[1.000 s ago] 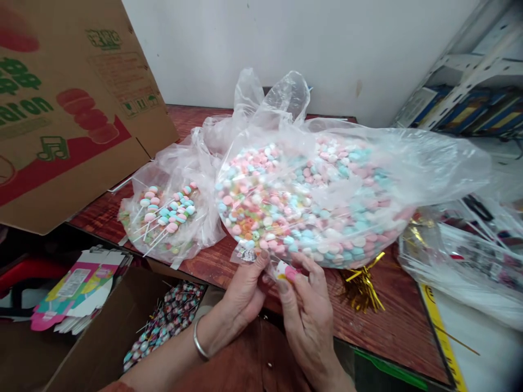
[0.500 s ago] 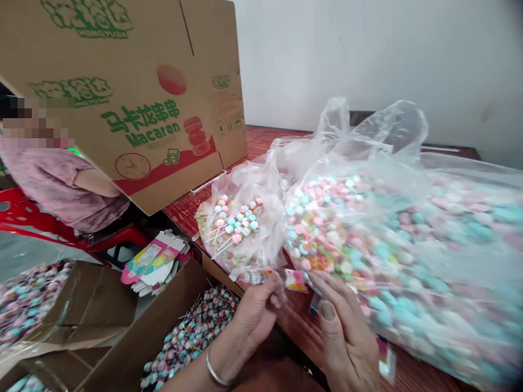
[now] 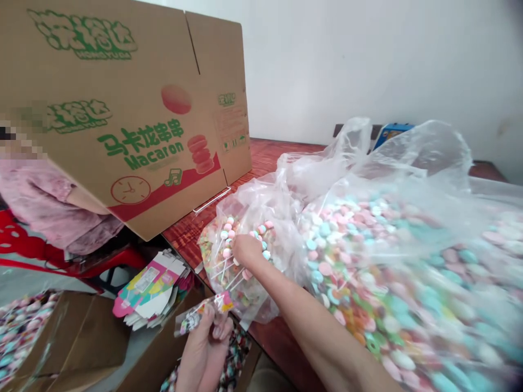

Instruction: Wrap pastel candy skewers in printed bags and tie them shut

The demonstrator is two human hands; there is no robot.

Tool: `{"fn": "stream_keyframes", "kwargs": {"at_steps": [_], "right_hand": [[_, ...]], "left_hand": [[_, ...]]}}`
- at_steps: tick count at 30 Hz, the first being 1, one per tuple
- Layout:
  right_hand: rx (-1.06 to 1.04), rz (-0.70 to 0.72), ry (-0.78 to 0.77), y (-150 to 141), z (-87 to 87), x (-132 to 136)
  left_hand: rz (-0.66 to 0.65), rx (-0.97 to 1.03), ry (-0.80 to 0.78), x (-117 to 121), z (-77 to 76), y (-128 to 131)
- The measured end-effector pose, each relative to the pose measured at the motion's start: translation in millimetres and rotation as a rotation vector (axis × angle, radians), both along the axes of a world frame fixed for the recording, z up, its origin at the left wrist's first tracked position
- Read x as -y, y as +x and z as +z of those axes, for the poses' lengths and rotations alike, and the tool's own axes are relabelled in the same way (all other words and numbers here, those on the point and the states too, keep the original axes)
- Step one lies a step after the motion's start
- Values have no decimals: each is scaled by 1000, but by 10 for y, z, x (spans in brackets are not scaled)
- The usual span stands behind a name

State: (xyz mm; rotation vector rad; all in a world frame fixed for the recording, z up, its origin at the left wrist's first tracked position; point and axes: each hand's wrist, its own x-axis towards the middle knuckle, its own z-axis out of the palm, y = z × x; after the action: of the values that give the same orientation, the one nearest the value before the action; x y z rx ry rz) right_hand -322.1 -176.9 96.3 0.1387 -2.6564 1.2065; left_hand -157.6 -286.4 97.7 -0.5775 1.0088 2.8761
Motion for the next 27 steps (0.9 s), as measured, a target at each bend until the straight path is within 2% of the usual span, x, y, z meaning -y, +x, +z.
{"fn": "stream_keyframes", "kwargs": {"at_steps": [3,6,9,12,14,17,19,22,27], "right_hand": [[229,-41,40,-34,-10,-44],[353,-107,19,25,-2,-166],[384,-182,-59,164,19,-299],[322,-226,-175,422,70,-389],[274,-212,-251,681,129,-438],[221,-120,-388,1193,252,-586],[145,-49,-617,1586,338,-778],[165,28,-634,2182,432,-1181],[176,-16,-574,3095,458,-1759]], "left_hand": [[-3,32,-5,22,-71,-86],[-15,35,12,12,-118,-174],[-37,33,74,-7,-119,-246],[-51,37,178,-24,-67,-306],[-62,38,251,-43,-11,-342],[-92,32,321,-114,74,-382],[-138,31,336,-205,115,-392],[-244,1,333,-417,138,-372],[-465,-127,252,-903,134,-237]]}}
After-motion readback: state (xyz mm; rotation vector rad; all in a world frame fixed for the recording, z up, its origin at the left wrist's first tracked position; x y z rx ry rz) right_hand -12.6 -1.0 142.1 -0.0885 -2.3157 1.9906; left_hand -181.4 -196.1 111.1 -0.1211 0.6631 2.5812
